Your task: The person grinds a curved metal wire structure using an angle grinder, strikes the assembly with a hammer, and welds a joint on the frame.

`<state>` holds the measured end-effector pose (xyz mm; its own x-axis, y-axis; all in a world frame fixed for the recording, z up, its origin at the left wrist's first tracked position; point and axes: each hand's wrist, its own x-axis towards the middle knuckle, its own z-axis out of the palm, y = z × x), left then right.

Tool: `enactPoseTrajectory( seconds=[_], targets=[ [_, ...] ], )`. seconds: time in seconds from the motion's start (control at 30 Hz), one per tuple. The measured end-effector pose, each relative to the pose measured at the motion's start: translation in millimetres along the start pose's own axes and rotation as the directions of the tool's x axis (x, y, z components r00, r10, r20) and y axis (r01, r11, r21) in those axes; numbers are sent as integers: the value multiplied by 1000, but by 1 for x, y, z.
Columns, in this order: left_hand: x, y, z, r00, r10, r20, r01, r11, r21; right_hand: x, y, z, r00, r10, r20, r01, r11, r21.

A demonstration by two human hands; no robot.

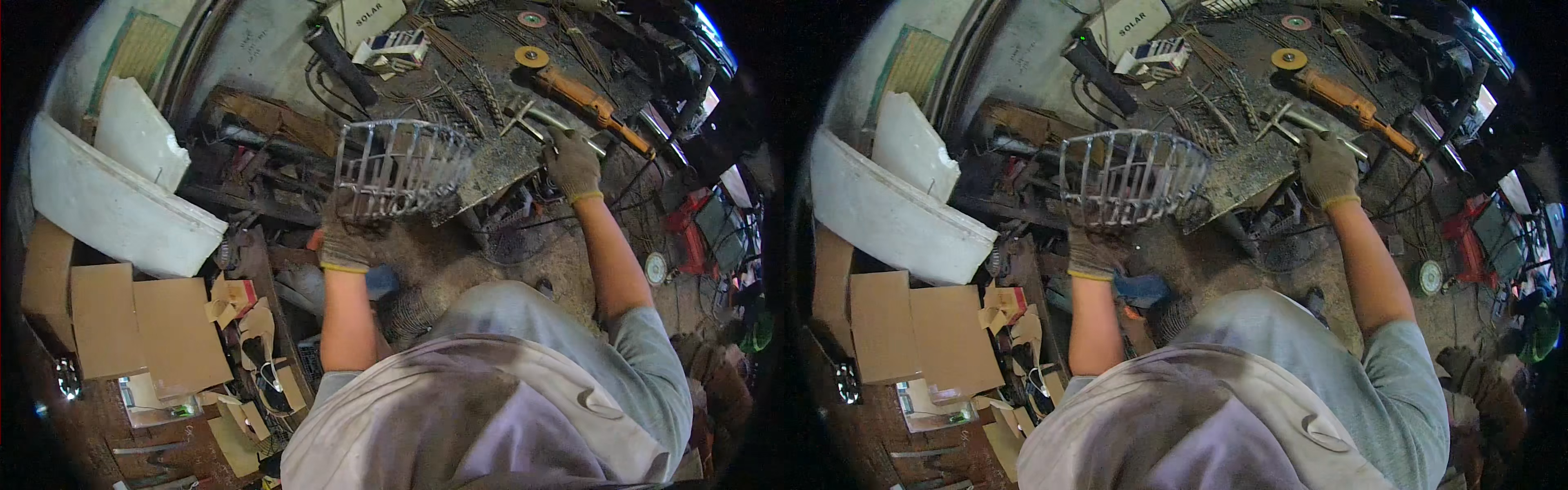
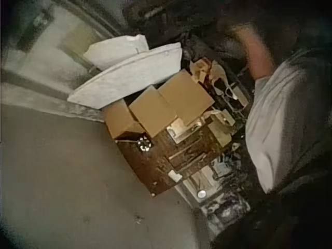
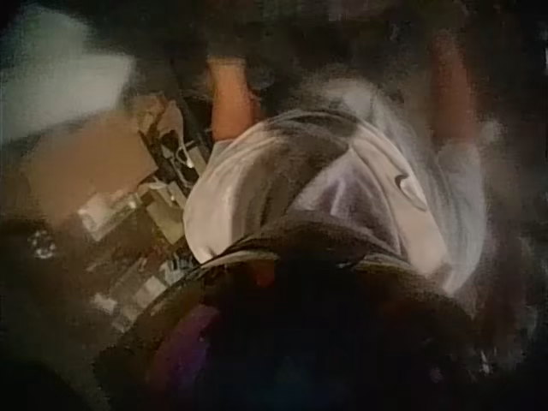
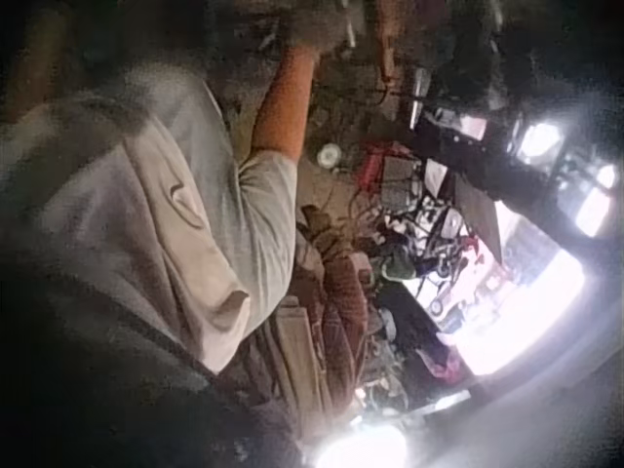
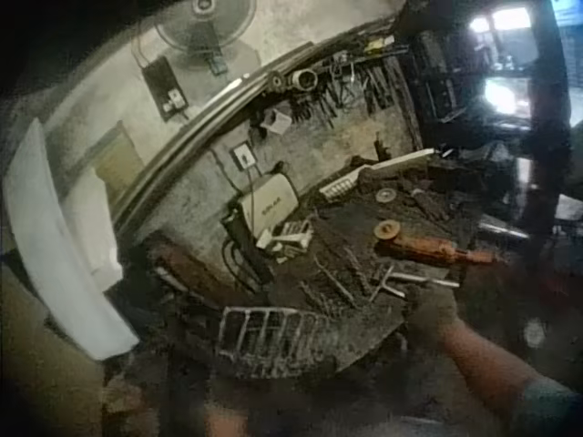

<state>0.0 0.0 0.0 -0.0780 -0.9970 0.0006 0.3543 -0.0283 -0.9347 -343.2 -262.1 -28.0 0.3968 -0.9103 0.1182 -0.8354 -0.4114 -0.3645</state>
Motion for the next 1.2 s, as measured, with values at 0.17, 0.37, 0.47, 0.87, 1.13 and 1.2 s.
enactPoseTrajectory(
  seconds=[0.17, 0.37, 0.47, 0.87, 1.13, 1.2],
  targets=[
    [4, -10, -53, 991, -109, 76, 105, 299, -949, -39, 3, 9, 928, 10, -372, 237, 755, 611],
    [14, -18, -91, 955, -283, 93, 47, -166, -985, -70, -2, 41, 999, 35, -29, 28, 46, 999],
    [30, -63, -110, 988, 94, 119, 138, -232, -963, -77, 6, 50, 1000, -21, -3, 4, 62, 998],
    [13, -17, -129, 906, -422, -16, -61, -94, -994, -92, 14, 53, 932, 321, 170, -237, 180, 955],
    [12, -39, -142, 933, -355, -61, -57, 22, -998, -109, -8, 17, 986, 117, -118, 112, 55, 992],
    [11, -36, -146, 930, -364, -46, -47, 6, -999, -116, -10, 10, 916, -29, -399, 327, 628, 706]
  ],
)
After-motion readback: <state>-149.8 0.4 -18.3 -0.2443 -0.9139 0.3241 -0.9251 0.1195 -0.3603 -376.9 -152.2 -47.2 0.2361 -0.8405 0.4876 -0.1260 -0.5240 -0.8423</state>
